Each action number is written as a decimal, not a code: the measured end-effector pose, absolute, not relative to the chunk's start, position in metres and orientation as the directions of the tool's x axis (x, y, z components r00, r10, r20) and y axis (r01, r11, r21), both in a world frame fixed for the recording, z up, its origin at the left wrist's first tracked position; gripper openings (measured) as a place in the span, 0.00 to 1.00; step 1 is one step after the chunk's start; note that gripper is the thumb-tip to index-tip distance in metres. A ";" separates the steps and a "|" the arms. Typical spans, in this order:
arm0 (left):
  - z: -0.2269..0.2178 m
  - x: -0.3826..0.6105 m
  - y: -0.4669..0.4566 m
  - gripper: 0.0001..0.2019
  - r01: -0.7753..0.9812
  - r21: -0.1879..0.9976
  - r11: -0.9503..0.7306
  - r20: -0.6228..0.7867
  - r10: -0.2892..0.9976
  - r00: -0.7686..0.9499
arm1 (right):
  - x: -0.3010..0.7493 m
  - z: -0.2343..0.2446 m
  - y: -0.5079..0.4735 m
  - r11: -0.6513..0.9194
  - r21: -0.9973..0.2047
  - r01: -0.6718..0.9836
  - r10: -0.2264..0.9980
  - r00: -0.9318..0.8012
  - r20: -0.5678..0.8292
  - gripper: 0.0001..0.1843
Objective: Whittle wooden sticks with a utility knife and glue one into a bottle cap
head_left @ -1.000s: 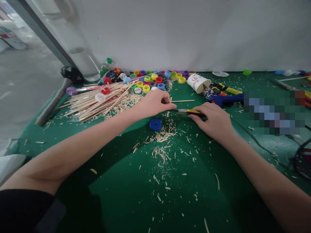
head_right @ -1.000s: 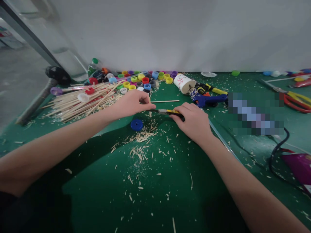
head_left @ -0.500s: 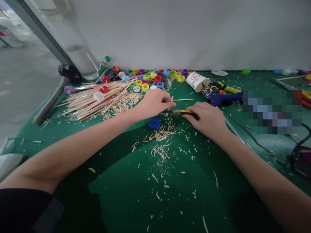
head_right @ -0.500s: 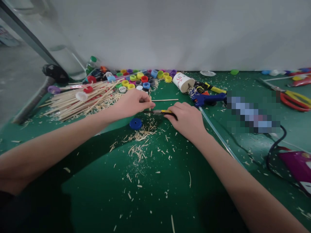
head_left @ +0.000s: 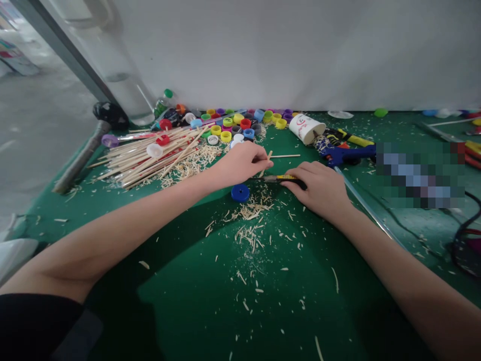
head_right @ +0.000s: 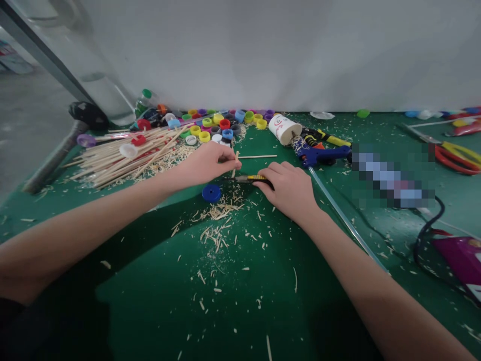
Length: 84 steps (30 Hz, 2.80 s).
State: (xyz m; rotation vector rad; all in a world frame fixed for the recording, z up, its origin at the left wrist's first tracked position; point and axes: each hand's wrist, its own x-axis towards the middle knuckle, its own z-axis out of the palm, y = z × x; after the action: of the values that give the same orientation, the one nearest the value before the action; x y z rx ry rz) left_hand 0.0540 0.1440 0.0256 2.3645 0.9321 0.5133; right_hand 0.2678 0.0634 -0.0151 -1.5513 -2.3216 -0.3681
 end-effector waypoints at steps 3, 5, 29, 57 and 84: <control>0.025 0.053 0.144 0.13 0.505 0.650 -0.568 0.147 0.745 0.650 | 0.270 -0.015 0.061 0.361 -0.026 0.932 0.826 -0.306 0.473 0.14; 0.024 0.053 0.144 0.14 0.504 0.663 -0.553 0.152 0.759 0.633 | 0.273 -0.014 0.060 0.347 -0.049 0.937 0.819 -0.277 0.502 0.14; 0.026 0.054 0.143 0.15 0.518 0.623 -0.586 0.113 0.723 0.682 | 0.264 -0.014 0.066 0.341 0.073 0.937 0.845 -0.340 0.412 0.16; 0.028 0.051 0.146 0.16 0.587 0.623 -0.517 0.096 0.795 0.599 | 0.280 -0.010 0.060 0.346 0.011 0.938 0.843 -0.316 0.435 0.15; 0.029 0.055 0.141 0.17 0.499 0.596 -0.629 0.036 0.642 0.766 | 0.270 -0.011 0.069 0.377 0.120 0.918 0.873 -0.396 0.286 0.14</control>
State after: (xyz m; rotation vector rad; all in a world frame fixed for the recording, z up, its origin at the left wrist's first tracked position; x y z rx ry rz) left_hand 0.0548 0.1406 0.0287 2.3855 0.8512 0.3294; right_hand 0.2699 0.0693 -0.0115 -1.6156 -2.4566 -0.3880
